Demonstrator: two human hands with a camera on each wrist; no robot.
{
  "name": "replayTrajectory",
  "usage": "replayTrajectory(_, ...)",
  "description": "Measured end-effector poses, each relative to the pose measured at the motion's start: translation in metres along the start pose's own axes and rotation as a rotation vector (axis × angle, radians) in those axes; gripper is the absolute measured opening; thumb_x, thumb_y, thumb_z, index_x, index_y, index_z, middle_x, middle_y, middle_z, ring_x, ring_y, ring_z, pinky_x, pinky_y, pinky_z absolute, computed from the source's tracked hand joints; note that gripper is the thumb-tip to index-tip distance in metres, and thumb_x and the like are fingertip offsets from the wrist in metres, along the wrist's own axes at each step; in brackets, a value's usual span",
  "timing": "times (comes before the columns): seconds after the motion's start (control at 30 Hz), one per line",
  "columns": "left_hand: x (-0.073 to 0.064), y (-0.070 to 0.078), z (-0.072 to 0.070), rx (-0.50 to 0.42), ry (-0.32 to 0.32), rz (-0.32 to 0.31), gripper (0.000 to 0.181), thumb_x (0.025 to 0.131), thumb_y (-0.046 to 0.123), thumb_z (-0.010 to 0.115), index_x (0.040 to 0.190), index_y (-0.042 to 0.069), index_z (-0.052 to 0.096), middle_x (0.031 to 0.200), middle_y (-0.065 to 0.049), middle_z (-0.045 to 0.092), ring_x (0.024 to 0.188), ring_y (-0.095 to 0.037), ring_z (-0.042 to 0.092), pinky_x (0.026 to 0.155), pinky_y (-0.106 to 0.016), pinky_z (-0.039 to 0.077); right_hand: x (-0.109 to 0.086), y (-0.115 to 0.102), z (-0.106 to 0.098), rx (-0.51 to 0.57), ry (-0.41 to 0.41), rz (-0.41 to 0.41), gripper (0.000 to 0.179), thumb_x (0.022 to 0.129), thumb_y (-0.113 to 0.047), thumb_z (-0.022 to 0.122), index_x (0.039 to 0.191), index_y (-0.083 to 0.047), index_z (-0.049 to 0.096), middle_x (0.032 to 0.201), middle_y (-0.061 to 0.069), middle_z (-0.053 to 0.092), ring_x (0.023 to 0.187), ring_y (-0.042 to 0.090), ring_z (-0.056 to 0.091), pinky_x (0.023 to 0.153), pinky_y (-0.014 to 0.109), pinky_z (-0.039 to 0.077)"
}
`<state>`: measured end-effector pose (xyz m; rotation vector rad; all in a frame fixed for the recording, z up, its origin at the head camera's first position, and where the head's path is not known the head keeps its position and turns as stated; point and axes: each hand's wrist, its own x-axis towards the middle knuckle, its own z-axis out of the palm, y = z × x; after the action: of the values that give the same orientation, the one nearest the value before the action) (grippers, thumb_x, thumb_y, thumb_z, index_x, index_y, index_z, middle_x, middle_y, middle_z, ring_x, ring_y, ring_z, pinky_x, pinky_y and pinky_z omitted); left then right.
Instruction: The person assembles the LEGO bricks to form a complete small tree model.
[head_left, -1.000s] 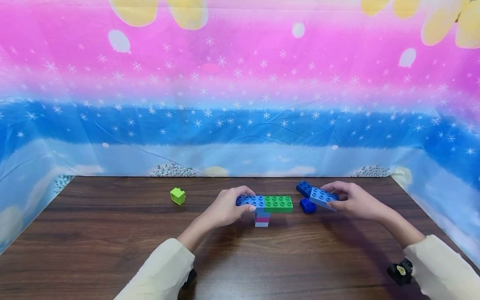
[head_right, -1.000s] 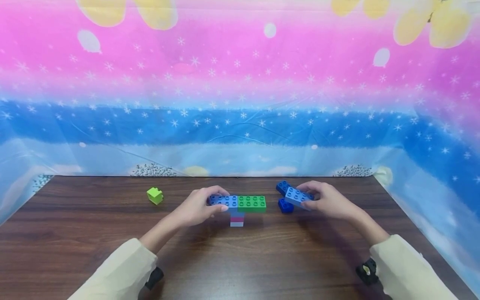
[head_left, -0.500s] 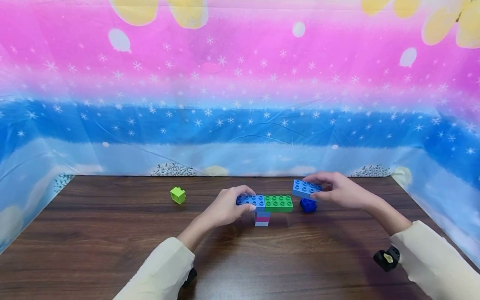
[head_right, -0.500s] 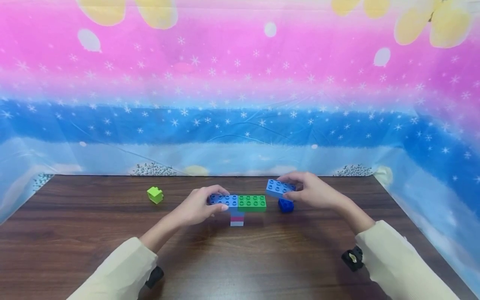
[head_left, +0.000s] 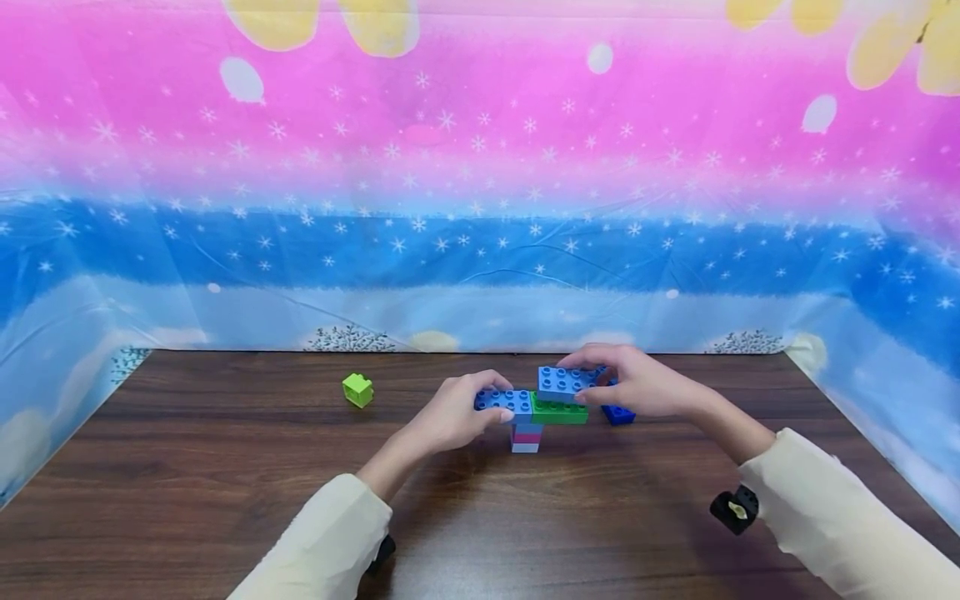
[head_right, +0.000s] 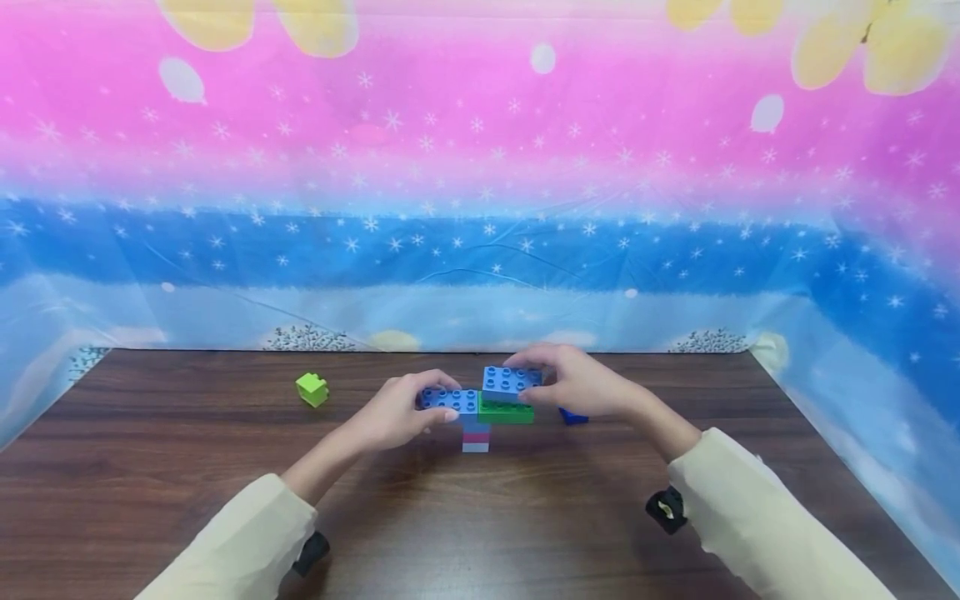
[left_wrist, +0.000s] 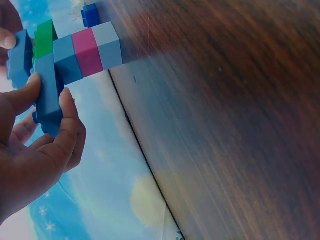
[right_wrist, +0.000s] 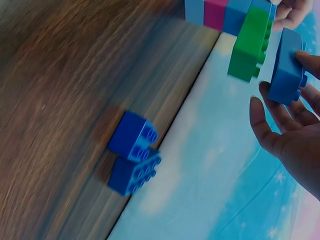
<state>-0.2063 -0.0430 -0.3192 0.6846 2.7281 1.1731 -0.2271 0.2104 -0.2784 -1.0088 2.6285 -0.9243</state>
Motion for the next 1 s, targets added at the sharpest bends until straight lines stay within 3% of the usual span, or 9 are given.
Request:
replayTrajectory(0.3, 0.001, 0.0, -0.001, -0.015, -0.018, 0.002, 0.029, 0.09, 0.02, 0.059, 0.117, 0.009, 0.057, 0.108, -0.008, 0.059, 0.086, -0.017, 0.052, 0.073, -0.033, 0.044, 0.01, -0.005, 0.011, 0.052, -0.033, -0.039, 0.038, 0.089, -0.016, 0.06, 0.125, -0.005, 0.052, 0.117, 0.01, 0.055, 0.096, 0.021, 0.059, 0.074, 0.031, 0.048)
replayTrajectory(0.5, 0.0, 0.001, -0.002, -0.018, -0.013, 0.003, 0.029, 0.09, 0.02, 0.059, 0.117, 0.009, 0.057, 0.112, -0.009, 0.058, 0.092, -0.018, 0.053, 0.076, -0.035, 0.045, 0.013, -0.005, 0.016, 0.047, -0.039, -0.06, 0.035, 0.089, -0.013, 0.061, 0.122, -0.005, 0.054, 0.115, 0.009, 0.056, 0.091, 0.018, 0.06, 0.072, 0.031, 0.049)
replayTrajectory(1.0, 0.0, -0.001, 0.0, -0.009, 0.0, 0.022, 0.027, 0.09, 0.019, 0.06, 0.115, 0.009, 0.058, 0.11, -0.008, 0.059, 0.095, -0.018, 0.054, 0.081, -0.037, 0.045, 0.012, 0.006, 0.019, 0.106, -0.048, -0.019, 0.039, 0.089, -0.024, 0.061, 0.125, -0.012, 0.054, 0.115, 0.004, 0.057, 0.093, 0.016, 0.059, 0.074, 0.033, 0.048)
